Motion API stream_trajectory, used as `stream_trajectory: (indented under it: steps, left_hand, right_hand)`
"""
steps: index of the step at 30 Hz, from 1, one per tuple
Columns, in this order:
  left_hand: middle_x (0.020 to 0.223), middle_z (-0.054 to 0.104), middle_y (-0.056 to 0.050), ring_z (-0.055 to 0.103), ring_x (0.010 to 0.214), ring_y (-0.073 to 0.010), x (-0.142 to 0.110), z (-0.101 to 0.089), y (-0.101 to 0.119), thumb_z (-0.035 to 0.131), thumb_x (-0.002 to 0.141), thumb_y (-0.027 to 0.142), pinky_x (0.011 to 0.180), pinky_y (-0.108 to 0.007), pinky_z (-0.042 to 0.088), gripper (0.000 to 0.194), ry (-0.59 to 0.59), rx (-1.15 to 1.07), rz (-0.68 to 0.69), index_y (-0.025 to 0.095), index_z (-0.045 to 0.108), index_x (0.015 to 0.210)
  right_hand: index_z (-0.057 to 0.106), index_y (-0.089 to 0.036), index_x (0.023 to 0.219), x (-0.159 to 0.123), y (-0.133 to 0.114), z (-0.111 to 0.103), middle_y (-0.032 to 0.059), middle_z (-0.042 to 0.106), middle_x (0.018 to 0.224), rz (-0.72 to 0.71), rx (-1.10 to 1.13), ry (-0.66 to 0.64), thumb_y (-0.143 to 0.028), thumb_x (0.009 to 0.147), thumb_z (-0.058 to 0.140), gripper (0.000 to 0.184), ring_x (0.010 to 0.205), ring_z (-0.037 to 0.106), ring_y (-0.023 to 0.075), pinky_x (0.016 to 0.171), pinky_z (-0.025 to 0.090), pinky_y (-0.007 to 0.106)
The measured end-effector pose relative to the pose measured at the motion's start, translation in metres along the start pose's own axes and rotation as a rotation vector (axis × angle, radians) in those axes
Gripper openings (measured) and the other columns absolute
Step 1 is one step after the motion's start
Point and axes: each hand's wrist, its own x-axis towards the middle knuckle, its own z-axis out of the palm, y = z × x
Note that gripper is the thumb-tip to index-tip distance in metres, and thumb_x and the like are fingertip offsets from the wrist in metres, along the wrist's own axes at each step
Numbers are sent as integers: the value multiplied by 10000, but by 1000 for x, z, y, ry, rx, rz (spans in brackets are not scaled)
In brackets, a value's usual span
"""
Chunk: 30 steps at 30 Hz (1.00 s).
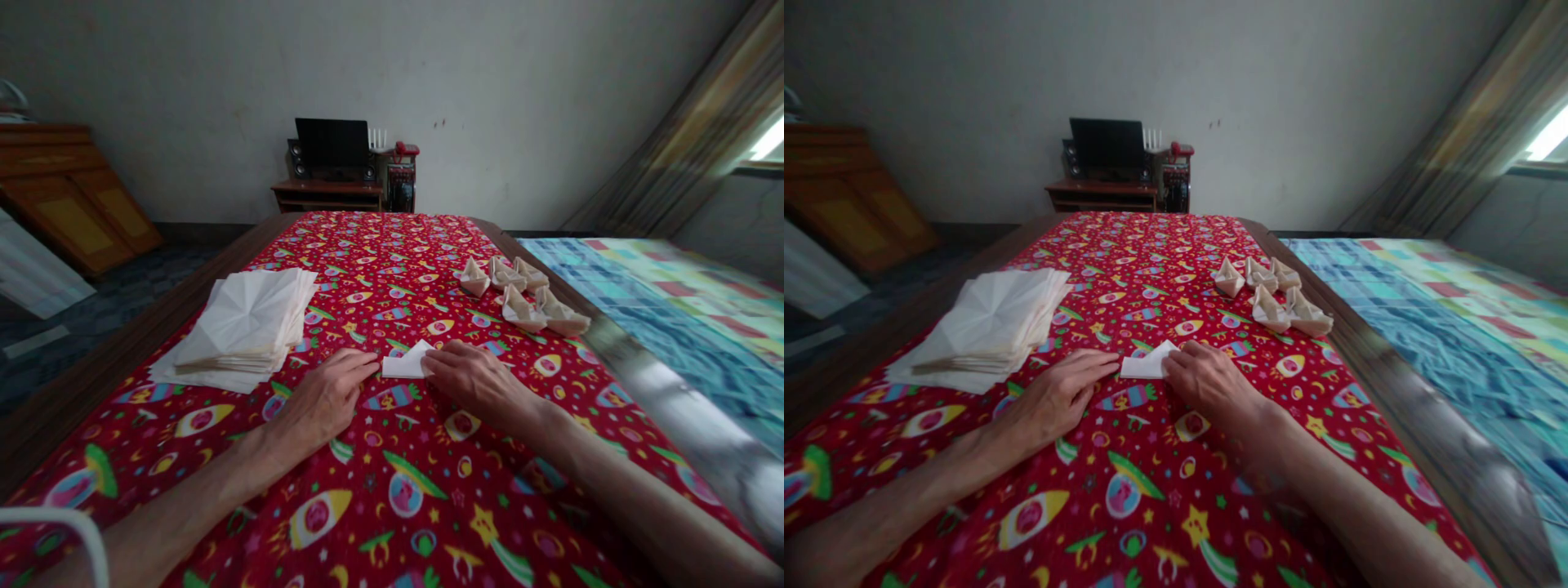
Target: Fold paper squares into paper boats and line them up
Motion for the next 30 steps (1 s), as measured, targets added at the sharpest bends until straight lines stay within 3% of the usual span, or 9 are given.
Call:
stream_trajectory:
  steps: [7,12,16,19,21,30]
  left_hand:
    - [1090,620,-84,544,1016,-198,10,-2,12,410,842,26,904,-339,487,319,-26,7,-42,122,648,1030]
    - [1003,603,-93,567,959,-228,27,3,24,486,882,231,860,-369,485,176,-78,-23,-152,136,634,895]
    - [863,661,-64,632,828,-197,46,18,29,508,878,307,778,-311,511,199,-37,-259,-333,151,632,879]
    - [905,702,-64,665,828,-190,56,32,31,522,861,293,755,-288,523,206,12,-512,-446,150,619,972]
    - [910,712,-88,675,837,-215,59,39,32,539,844,309,745,-306,532,218,6,-547,-502,139,625,948]
    - [1041,695,-116,670,947,-231,61,33,39,522,832,262,836,-326,526,278,22,-554,-396,127,589,1066]
  right_hand:
    - [593,-125,1020,-2,0,7,105,659,928,-3,-30,96,-177,933,454,172,831,556,203,680,480,309]
    - [589,-123,1012,-3,-2,10,100,659,891,40,21,152,-175,938,433,181,813,552,200,688,479,307]
    - [586,-128,1006,-2,-3,14,93,658,872,81,66,210,-174,947,397,203,795,555,189,686,475,294]
    - [580,-136,1024,-4,-1,17,92,663,879,91,120,239,-198,958,389,211,789,564,184,681,474,292]
    - [572,-137,1042,-5,1,19,101,668,919,79,150,265,-204,960,387,213,769,561,183,671,475,298]
    - [577,-150,915,-6,5,21,78,632,774,87,347,345,-216,976,343,251,739,563,166,667,477,274]
